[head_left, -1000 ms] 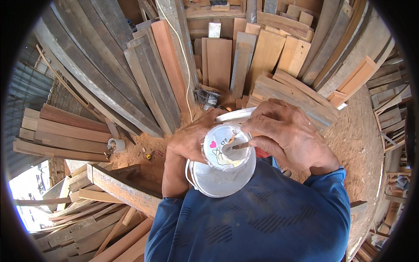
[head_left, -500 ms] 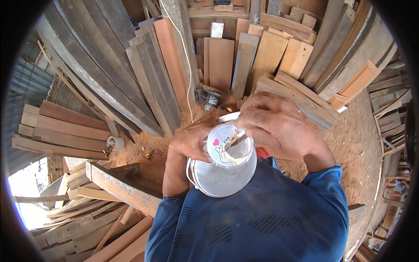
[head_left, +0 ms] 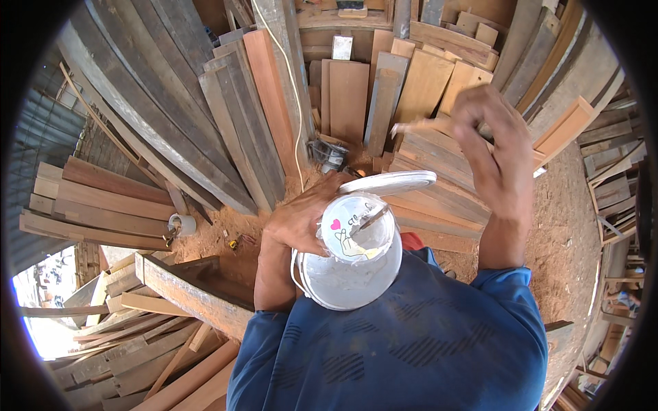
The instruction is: The person fits a cross-shaped wooden joint together, strikes it with a mallet to secure it, then closes a bucket after dipping a stick into it.
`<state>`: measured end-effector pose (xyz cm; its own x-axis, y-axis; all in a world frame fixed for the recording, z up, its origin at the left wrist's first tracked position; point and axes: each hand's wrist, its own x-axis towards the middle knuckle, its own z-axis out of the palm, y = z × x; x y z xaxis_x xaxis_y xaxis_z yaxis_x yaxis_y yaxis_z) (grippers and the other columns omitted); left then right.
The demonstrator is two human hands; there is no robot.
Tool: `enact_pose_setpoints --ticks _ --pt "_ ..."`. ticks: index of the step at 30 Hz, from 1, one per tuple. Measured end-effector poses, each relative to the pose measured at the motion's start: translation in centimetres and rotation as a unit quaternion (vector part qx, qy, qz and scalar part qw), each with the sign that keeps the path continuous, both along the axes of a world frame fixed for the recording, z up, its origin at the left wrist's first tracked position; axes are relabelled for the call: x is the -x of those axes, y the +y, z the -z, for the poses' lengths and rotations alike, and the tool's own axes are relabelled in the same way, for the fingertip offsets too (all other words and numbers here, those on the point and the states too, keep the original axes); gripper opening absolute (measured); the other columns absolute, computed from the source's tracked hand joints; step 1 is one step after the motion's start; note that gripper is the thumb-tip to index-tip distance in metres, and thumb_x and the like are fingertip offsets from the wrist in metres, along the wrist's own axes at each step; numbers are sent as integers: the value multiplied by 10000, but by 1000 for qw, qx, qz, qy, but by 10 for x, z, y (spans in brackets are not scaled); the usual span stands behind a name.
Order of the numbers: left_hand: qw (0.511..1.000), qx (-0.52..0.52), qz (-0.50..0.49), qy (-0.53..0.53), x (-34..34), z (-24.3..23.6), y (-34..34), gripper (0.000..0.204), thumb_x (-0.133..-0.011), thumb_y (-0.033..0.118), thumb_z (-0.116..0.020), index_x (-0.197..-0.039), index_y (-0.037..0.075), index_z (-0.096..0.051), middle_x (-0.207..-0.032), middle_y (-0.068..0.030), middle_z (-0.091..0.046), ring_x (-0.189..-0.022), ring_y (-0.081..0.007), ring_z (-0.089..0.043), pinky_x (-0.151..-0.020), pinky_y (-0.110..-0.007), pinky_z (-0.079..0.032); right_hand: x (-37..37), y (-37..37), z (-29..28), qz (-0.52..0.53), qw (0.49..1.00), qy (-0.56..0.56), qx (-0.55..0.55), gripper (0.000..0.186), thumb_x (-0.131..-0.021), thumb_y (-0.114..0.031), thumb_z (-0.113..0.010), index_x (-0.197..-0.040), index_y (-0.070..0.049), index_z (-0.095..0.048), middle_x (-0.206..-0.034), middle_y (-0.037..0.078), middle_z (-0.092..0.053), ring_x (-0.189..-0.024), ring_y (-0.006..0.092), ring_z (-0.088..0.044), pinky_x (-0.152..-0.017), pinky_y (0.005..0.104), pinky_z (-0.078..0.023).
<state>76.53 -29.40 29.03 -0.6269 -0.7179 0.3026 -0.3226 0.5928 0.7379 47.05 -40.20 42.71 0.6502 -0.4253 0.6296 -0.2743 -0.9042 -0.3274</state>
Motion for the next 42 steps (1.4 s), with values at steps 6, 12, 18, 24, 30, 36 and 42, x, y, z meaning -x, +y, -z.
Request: enact_pose_setpoints --ticks 6,12,18,24,30,36,42 --pt "999 -15 -5 31 -1 -1 6 893 -573 473 -884 -1281 -2 -620 -1353 -281 -477 -1193 -450 -462 -1021 -525 -352 -9 29 -1 36 997 53 -52 356 -814 -65 -695 -1169 -64 -715 -1052 159 -691 -971 317 -662 -801 419 -587" --pt "999 42 -7 19 10 -13 3 882 -537 459 -874 -1261 18 -632 -1299 -245 -511 -1173 -423 -475 -1014 -493 -354 -27 45 27 -132 968 198 -74 298 -711 -115 -764 -1001 -64 -721 -920 86 -650 -865 310 -640 -745 436 -532" --pt "998 2 -66 -11 2 -17 20 920 -494 487 -877 -1243 8 -639 -1276 -227 -522 -1175 -405 -479 -1011 -478 -366 -22 51 3 -200 964 169 -41 227 -746 -145 -672 -924 -4 -678 -881 154 -611 -838 312 -661 -684 425 -555" --pt "997 -5 -59 -45 4 -21 17 920 -532 517 -841 -1254 -12 -624 -1280 -239 -509 -1165 -423 -469 -1022 -494 -361 -41 58 40 -245 955 159 -40 218 -693 -109 -727 -874 -40 -626 -767 93 -491 -655 276 -565 -566 417 -458" --pt "997 10 -64 31 -6 -5 26 821 -546 413 -892 -1209 -3 -643 -1251 -231 -508 -1096 -401 -472 -955 -483 -372 -38 44 42 -224 955 30 -192 69 -852 -63 -677 -847 -2 -644 -759 126 -613 -675 278 -619 -610 396 -492" --pt "994 -7 -85 70 -8 6 35 872 -566 439 -894 -1272 3 -630 -1290 -227 -508 -1128 -396 -461 -994 -483 -349 -7 33 32 -82 945 -53 -311 73 -917 -41 -659 -873 6 -625 -738 71 -605 -662 166 -611 -604 289 -462" --pt "984 -91 -87 123 -6 14 50 927 -632 458 -875 -1352 -36 -563 -1422 -238 -456 -1318 -391 -399 -1130 -491 -252 11 20 44 -74 882 -124 -449 79 -972 -34 -591 -1006 17 -641 -799 20 -608 -736 88 -601 -658 247 -472"
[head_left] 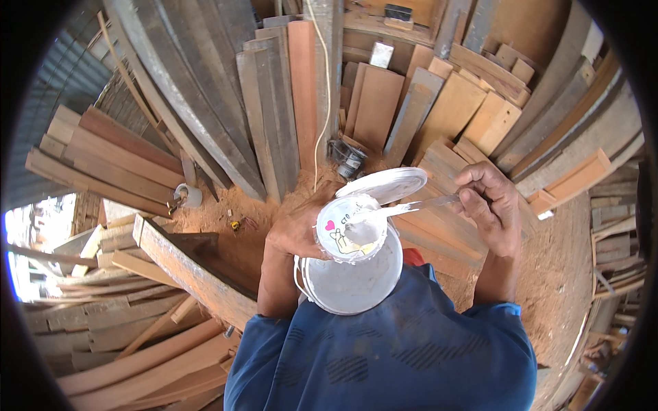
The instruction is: The person fits a cross-shaped wooden joint together, strikes it with a mallet to secure it, then closes a bucket after dipping a stick into it.
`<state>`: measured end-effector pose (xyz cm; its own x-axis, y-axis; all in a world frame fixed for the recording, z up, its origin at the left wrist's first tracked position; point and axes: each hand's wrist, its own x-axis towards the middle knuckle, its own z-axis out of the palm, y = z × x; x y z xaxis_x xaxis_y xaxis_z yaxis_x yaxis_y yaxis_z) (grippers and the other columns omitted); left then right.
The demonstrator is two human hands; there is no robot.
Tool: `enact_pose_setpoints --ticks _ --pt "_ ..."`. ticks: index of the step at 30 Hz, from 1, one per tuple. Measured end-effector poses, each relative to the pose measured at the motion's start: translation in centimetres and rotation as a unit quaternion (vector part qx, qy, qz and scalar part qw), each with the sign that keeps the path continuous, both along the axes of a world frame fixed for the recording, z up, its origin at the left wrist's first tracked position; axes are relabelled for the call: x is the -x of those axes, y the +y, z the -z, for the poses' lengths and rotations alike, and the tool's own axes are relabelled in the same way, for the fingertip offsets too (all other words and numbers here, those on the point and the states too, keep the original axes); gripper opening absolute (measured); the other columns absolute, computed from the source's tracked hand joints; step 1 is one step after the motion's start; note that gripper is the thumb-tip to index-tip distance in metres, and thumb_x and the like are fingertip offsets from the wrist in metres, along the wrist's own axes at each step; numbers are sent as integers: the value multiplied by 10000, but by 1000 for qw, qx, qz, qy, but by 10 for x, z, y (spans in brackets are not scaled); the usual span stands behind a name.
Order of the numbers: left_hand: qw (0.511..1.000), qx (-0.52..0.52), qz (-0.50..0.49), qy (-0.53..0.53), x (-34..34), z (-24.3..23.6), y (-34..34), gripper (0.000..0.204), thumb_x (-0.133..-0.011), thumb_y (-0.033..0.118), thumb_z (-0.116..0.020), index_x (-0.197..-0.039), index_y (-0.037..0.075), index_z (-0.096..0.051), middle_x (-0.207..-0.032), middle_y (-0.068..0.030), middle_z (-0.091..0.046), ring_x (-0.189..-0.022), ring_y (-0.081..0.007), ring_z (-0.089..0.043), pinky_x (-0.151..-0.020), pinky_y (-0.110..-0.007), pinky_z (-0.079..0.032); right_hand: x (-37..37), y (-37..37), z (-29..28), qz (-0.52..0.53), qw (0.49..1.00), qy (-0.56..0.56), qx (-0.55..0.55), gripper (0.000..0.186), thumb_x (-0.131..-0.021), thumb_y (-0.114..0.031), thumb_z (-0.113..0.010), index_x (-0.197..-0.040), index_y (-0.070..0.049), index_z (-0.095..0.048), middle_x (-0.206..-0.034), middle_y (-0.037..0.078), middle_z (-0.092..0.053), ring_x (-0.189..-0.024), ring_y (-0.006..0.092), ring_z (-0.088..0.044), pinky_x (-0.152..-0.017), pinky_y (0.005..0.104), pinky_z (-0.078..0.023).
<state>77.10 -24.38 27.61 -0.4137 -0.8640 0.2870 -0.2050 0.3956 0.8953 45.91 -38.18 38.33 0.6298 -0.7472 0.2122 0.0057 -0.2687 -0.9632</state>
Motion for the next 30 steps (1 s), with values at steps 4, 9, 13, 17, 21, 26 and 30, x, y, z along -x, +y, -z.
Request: enact_pose_setpoints --ticks 4,9,13,17,21,26,30 --pt "997 36 -65 -14 3 10 24 826 -694 391 -863 -1352 -6 -561 -1330 -191 -592 -1258 -340 -505 -1070 -453 -374 2 -21 12 -35 997 42 62 106 -959 -51 -602 -1025 5 -663 -818 3 -612 -733 81 -576 -675 233 -458" --pt "978 -58 -94 178 46 14 53 635 -804 233 -828 -1338 11 -564 -1251 -106 -655 -1151 -220 -606 -1017 -375 -478 12 -49 40 -83 992 58 73 136 -932 -139 -681 -987 -18 -652 -812 -57 -546 -717 49 -471 -642 211 -382" --pt "964 -42 -241 107 68 21 83 811 -707 523 -822 -1315 30 -608 -1366 -280 -482 -1295 -437 -414 -1114 -505 -305 10 -60 62 -169 983 13 -68 170 -923 -165 -703 -975 -28 -616 -772 -59 -518 -683 37 -439 -615 200 -351" --pt "938 -9 -329 108 81 28 135 930 -692 408 -846 -1391 -89 -488 -1409 -271 -436 -1358 -386 -342 -1134 -433 -259 -34 -75 67 -292 943 8 -160 183 -940 -148 -680 -1046 -33 -585 -773 -22 -553 -680 51 -476 -618 192 -377" --pt "868 -48 -393 298 90 37 173 932 -662 269 -883 -1406 -107 -467 -1438 -223 -391 -1363 -321 -356 -1143 -387 -265 -93 -64 72 -352 894 -37 -273 154 -980 -118 -627 -1094 -40 -559 -820 22 -582 -712 73 -513 -645 202 -417" --pt "840 17 -445 308 70 57 229 960 -652 229 -893 -1429 -101 -435 -1404 -179 -387 -1333 -278 -389 -1125 -368 -298 -187 -16 97 -396 827 -124 -379 241 -1013 -84 -569 -1245 -17 -573 -919 50 -603 -772 116 -544 -695 267 -491" --pt "840 5 -477 259 51 54 272 972 -660 276 -880 -1429 -103 -421 -1362 -154 -405 -1311 -267 -405 -1108 -365 -314 -264 26 137 -405 816 -80 -405 341 -999 -89 -592 -1326 3 -575 -1019 74 -661 -818 124 -584 -732 267 -517"
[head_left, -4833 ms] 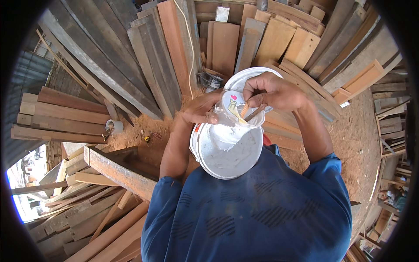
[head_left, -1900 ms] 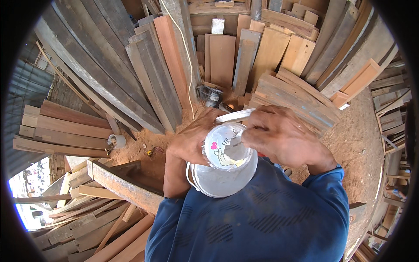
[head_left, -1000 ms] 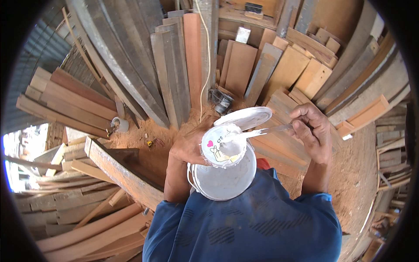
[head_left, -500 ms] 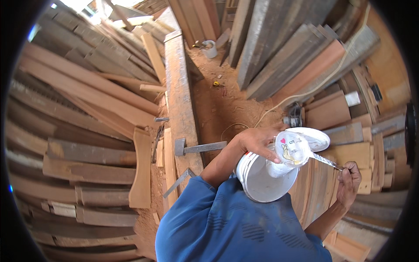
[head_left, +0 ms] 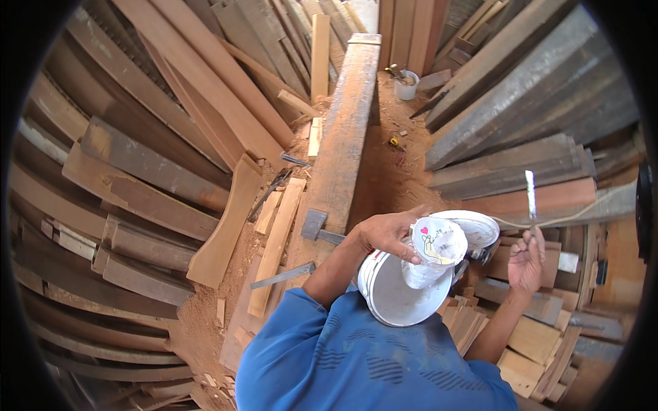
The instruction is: The person fits a cross-shaped wooden joint together, strikes it with a mallet to secure it, then closes a bucket after dipping a stick into it.
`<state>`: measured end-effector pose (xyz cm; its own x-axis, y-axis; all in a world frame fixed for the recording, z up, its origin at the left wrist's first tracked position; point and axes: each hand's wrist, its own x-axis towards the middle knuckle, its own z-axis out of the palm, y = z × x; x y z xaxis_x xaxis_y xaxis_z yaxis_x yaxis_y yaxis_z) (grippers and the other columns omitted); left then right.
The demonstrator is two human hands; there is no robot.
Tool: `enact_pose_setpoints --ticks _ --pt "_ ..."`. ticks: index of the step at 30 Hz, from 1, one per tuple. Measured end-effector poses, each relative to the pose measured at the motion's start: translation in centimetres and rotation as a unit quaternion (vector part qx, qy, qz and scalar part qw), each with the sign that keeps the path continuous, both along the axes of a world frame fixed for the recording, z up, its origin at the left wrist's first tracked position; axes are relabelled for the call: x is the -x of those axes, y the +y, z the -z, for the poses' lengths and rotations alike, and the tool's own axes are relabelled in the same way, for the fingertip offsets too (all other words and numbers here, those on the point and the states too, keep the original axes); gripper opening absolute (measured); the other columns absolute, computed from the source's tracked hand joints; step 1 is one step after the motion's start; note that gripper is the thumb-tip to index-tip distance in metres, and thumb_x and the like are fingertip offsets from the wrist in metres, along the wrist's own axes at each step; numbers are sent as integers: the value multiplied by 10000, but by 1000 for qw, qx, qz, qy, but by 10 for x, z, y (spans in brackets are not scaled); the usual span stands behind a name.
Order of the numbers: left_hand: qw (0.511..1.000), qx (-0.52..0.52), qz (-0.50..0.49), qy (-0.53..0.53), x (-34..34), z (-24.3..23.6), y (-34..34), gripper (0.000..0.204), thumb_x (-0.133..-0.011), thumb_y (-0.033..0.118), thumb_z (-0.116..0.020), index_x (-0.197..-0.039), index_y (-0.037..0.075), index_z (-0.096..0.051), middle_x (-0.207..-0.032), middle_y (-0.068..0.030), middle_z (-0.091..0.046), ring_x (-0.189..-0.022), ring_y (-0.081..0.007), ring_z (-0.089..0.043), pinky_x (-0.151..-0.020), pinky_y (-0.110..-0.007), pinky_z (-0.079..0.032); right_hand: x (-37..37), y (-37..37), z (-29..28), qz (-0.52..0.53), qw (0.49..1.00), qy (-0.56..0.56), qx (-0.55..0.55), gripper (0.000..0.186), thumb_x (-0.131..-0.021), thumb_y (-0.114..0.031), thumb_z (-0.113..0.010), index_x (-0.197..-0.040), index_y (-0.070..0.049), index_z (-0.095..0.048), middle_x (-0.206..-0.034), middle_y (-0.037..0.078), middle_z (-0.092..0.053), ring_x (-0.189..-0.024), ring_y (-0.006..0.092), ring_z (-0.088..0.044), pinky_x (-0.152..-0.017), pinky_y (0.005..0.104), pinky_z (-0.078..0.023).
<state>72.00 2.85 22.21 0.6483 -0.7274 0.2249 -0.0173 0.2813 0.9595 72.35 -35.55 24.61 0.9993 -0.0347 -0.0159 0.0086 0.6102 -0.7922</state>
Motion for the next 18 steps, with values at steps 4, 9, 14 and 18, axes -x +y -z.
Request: enact_pose_setpoints --ticks 4,9,14,18 --pt "997 1 -74 8 0 5 48 985 -648 352 -862 -1416 -90 -432 -1365 -153 -410 -1310 -266 -406 -1108 -368 -311 -60 70 54 -50 994 72 64 291 -983 -111 -618 -1242 22 -627 -1079 112 -702 -913 154 -655 -775 289 -547" --pt "985 -10 -170 -28 19 25 97 1047 -645 475 -820 -1441 -62 -404 -1345 -153 -441 -1297 -264 -419 -1097 -375 -312 -117 175 155 -190 973 115 57 297 -959 -142 -660 -1183 51 -644 -1000 101 -720 -823 172 -686 -771 305 -571" --pt "961 47 -267 57 61 32 129 914 -654 426 -815 -1365 -54 -500 -1390 -198 -452 -1329 -333 -389 -1132 -419 -275 -155 293 227 -242 915 149 286 261 -978 -186 -629 -1140 14 -677 -931 74 -736 -646 68 -592 -550 221 -495" --pt "927 -1 -356 120 104 35 151 959 -649 411 -823 -1410 -43 -458 -1407 -186 -479 -1322 -294 -434 -1121 -404 -308 -176 372 267 -268 895 191 300 214 -975 -157 -616 -1112 -9 -688 -886 75 -726 -588 64 -529 -495 214 -433"
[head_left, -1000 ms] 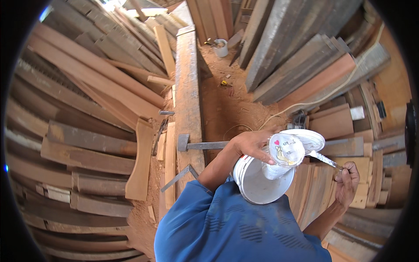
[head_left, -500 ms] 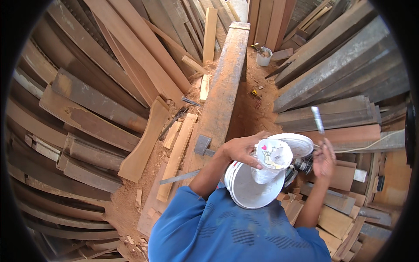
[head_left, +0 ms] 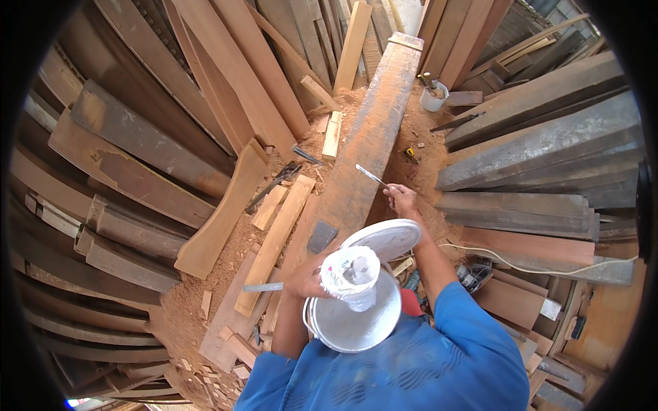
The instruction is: The person fits a cross-shaped wooden joint together, strikes it with a mallet to secure it, then closes a bucket after dipping a stick into it.
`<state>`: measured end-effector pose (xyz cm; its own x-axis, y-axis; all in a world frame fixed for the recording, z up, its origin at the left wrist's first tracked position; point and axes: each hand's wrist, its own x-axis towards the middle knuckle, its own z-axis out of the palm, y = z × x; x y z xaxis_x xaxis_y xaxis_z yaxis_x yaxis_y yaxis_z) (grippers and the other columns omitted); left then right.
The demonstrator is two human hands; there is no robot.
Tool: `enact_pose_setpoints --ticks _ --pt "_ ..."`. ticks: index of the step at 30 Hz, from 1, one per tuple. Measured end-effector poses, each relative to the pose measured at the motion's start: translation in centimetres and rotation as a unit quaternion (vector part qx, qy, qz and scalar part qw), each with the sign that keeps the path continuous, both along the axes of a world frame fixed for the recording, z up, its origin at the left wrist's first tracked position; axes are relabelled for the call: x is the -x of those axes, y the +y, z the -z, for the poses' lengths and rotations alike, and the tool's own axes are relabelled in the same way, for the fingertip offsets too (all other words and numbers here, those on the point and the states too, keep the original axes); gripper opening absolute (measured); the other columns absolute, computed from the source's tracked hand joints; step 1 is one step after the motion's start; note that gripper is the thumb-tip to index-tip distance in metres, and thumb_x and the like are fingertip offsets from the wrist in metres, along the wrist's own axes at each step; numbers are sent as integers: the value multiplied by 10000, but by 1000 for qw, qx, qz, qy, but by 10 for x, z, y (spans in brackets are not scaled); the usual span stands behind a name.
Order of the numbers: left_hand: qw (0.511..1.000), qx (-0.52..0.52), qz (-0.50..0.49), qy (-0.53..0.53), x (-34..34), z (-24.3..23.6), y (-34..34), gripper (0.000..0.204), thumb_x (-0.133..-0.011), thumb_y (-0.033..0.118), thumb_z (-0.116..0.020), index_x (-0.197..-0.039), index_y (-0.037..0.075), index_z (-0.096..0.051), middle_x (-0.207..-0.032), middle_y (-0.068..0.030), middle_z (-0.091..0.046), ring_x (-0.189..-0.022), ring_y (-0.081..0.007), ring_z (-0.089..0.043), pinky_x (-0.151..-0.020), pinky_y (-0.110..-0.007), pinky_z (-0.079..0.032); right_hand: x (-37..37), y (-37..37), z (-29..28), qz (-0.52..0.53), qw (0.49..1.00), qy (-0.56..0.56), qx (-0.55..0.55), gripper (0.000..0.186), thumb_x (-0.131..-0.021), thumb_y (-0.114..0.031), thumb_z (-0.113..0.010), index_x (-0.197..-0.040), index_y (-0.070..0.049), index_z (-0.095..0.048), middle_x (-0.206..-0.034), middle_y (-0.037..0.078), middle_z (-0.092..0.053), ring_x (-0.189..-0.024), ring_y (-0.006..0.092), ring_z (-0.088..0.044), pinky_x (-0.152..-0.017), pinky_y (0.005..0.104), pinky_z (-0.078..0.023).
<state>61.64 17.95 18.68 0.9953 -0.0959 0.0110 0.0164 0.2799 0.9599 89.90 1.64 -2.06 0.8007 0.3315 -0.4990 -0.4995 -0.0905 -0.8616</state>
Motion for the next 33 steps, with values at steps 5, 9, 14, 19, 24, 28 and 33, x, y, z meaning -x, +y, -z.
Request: enact_pose_setpoints --ticks 5,9,14,19,24,28,33 --pt "996 -24 -32 74 31 27 12 986 -633 417 -858 -1424 -18 -462 -1394 -142 -500 -1306 -279 -456 -1122 -402 -320 -31 53 47 -2 999 -32 32 203 -965 -128 -615 -1106 -5 -694 -895 88 -734 -633 91 -592 -534 236 -474" --pt "989 25 -27 145 35 26 19 946 -642 417 -873 -1385 -32 -498 -1375 -137 -503 -1291 -285 -461 -1134 -410 -293 -44 71 68 4 965 -190 181 180 -907 -141 -638 -994 -40 -758 -852 96 -750 -835 194 -724 -752 335 -558" --pt "993 23 -34 112 18 26 24 930 -650 388 -881 -1384 -39 -500 -1387 -133 -504 -1296 -275 -465 -1142 -404 -287 -49 59 63 -84 884 -345 304 204 -885 -170 -634 -1016 -75 -758 -899 178 -733 -867 332 -717 -824 415 -550" --pt "991 -78 6 104 27 77 27 1097 -606 366 -906 -1495 -8 -383 -1442 -122 -489 -1318 -200 -473 -1099 -360 -377 -51 46 50 -169 823 -413 351 168 -860 -144 -634 -963 -66 -740 -926 201 -720 -907 398 -691 -821 472 -548" --pt "993 6 -14 117 1 38 20 1071 -593 366 -904 -1462 -17 -408 -1395 -120 -504 -1299 -213 -479 -1088 -364 -379 -58 45 42 -253 750 -449 415 133 -831 -98 -611 -901 -48 -713 -941 210 -698 -955 422 -669 -822 485 -559" --pt "989 15 -38 143 0 29 14 1064 -582 342 -908 -1451 -21 -413 -1387 -114 -511 -1296 -228 -485 -1093 -369 -374 -60 50 26 -285 725 -424 462 142 -835 -84 -586 -906 -38 -700 -920 209 -694 -933 395 -678 -800 483 -569" --pt "994 9 2 111 1 39 14 1127 -574 317 -915 -1501 -13 -365 -1434 -118 -489 -1331 -225 -466 -1114 -374 -360 -57 34 4 -275 718 -445 459 143 -835 -79 -591 -919 -42 -699 -926 221 -697 -910 406 -685 -782 489 -569"
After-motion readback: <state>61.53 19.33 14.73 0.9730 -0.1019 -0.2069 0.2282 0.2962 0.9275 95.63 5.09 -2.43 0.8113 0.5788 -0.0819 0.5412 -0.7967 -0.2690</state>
